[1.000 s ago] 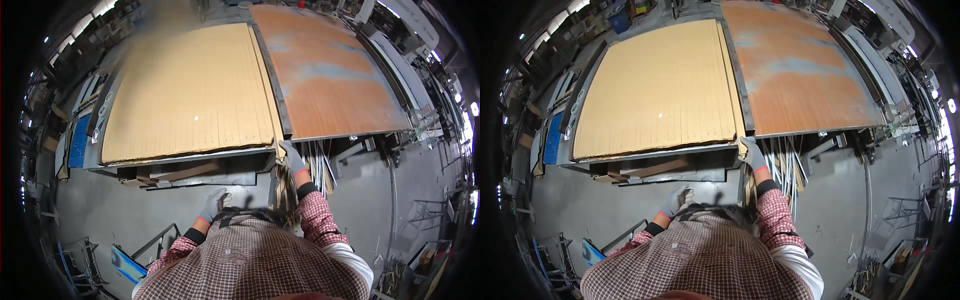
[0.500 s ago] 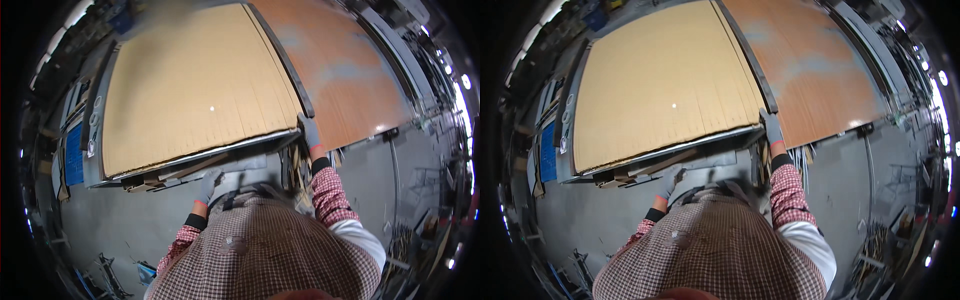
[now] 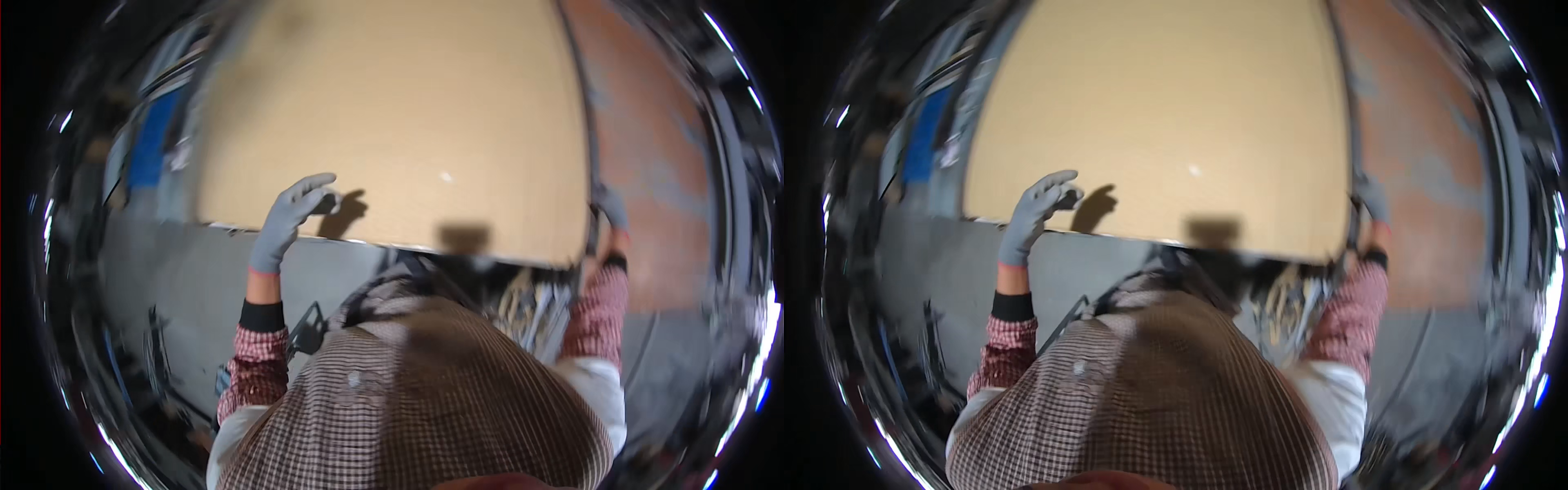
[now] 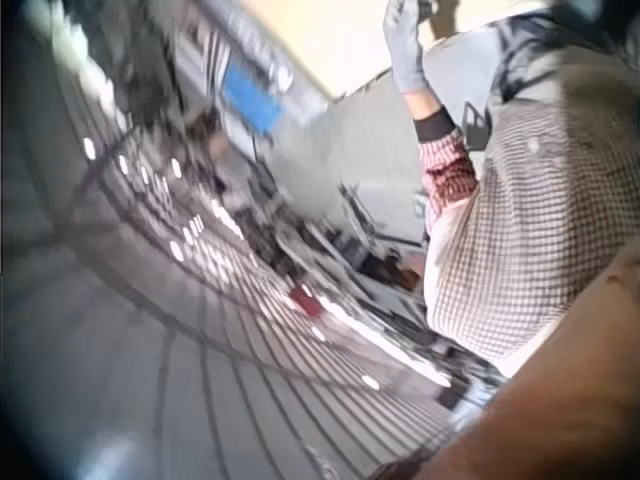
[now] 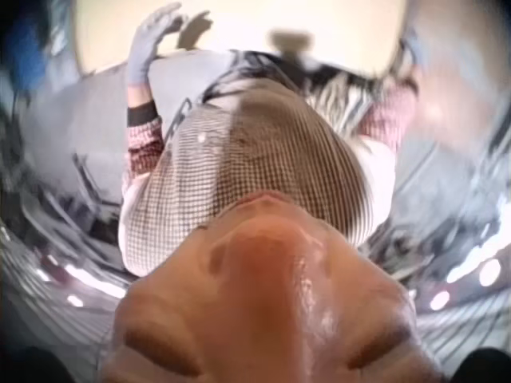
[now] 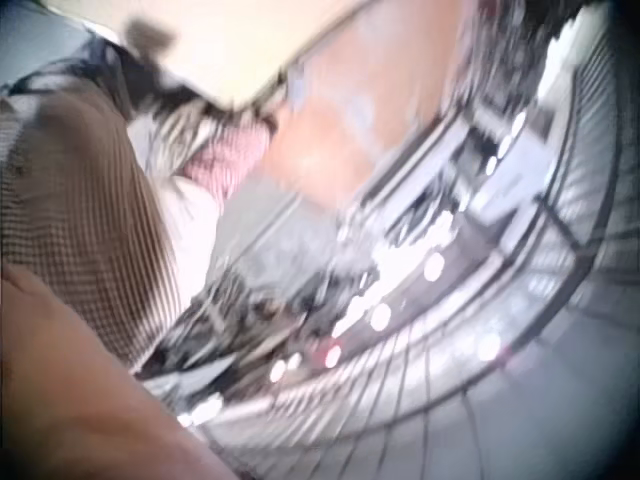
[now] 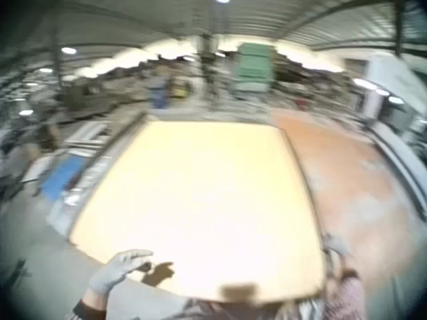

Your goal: The recorder moves large panels and wooden strips around a factory workspace and onto a machine table.

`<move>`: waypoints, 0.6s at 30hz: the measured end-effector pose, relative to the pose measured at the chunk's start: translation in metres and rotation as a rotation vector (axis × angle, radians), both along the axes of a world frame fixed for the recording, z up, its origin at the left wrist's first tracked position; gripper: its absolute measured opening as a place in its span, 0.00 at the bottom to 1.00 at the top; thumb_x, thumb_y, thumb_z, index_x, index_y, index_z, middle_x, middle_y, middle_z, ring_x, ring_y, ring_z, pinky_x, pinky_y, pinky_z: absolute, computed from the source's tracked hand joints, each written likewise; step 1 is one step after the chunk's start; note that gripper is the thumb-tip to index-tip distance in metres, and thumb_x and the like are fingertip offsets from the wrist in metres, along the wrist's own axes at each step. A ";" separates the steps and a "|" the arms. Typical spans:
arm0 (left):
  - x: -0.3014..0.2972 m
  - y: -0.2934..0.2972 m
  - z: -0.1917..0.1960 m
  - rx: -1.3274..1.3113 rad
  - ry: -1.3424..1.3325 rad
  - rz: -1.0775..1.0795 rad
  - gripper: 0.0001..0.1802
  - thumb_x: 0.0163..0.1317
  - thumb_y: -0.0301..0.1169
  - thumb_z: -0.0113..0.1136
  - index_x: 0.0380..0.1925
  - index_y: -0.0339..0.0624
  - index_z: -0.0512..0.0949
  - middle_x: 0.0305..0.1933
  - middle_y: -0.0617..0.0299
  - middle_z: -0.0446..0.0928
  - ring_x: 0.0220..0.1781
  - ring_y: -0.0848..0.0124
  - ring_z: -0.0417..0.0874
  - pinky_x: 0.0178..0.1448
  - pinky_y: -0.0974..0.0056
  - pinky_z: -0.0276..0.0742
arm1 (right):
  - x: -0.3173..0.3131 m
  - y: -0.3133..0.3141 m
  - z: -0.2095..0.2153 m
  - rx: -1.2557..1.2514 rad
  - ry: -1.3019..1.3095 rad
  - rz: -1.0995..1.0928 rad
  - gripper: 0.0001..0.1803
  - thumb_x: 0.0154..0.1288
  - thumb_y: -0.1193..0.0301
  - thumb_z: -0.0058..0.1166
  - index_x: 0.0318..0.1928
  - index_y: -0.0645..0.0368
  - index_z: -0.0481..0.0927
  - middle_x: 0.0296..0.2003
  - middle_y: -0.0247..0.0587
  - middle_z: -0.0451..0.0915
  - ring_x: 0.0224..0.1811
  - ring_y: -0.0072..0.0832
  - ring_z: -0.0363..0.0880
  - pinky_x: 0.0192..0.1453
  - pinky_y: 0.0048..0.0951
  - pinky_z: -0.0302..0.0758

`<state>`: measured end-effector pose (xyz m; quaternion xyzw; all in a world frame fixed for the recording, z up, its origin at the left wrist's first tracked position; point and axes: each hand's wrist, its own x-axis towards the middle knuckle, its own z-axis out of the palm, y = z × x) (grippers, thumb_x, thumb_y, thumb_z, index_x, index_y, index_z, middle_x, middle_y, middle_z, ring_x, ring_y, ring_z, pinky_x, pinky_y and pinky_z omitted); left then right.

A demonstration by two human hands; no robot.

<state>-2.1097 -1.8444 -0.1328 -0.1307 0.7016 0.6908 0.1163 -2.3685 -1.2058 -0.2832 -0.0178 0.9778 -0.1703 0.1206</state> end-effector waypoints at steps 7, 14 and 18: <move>0.034 -0.251 -0.099 -0.657 0.143 0.919 0.27 0.60 0.41 0.59 0.51 0.29 0.72 0.43 0.55 0.80 0.44 0.64 0.81 0.52 0.65 0.74 | -0.006 0.000 -0.026 -0.215 -0.016 -0.077 0.21 0.43 0.68 0.65 0.38 0.65 0.77 0.27 0.37 0.76 0.27 0.25 0.71 0.32 0.29 0.71; -0.012 -0.379 -0.136 -1.443 0.044 0.836 0.22 0.54 0.52 0.59 0.28 0.42 0.76 0.25 0.58 0.76 0.27 0.67 0.73 0.32 0.60 0.69 | -0.018 -0.035 -0.002 0.019 -0.118 -0.024 0.16 0.53 0.72 0.55 0.42 0.66 0.74 0.34 0.42 0.75 0.33 0.28 0.74 0.34 0.28 0.70; -0.090 -0.396 -0.115 -1.190 -0.237 0.579 0.32 0.48 0.66 0.58 0.24 0.44 0.78 0.27 0.59 0.78 0.32 0.64 0.77 0.38 0.61 0.70 | -0.090 -0.165 0.066 -0.125 0.263 -0.098 0.19 0.55 0.70 0.55 0.46 0.67 0.72 0.40 0.44 0.74 0.39 0.30 0.73 0.40 0.29 0.69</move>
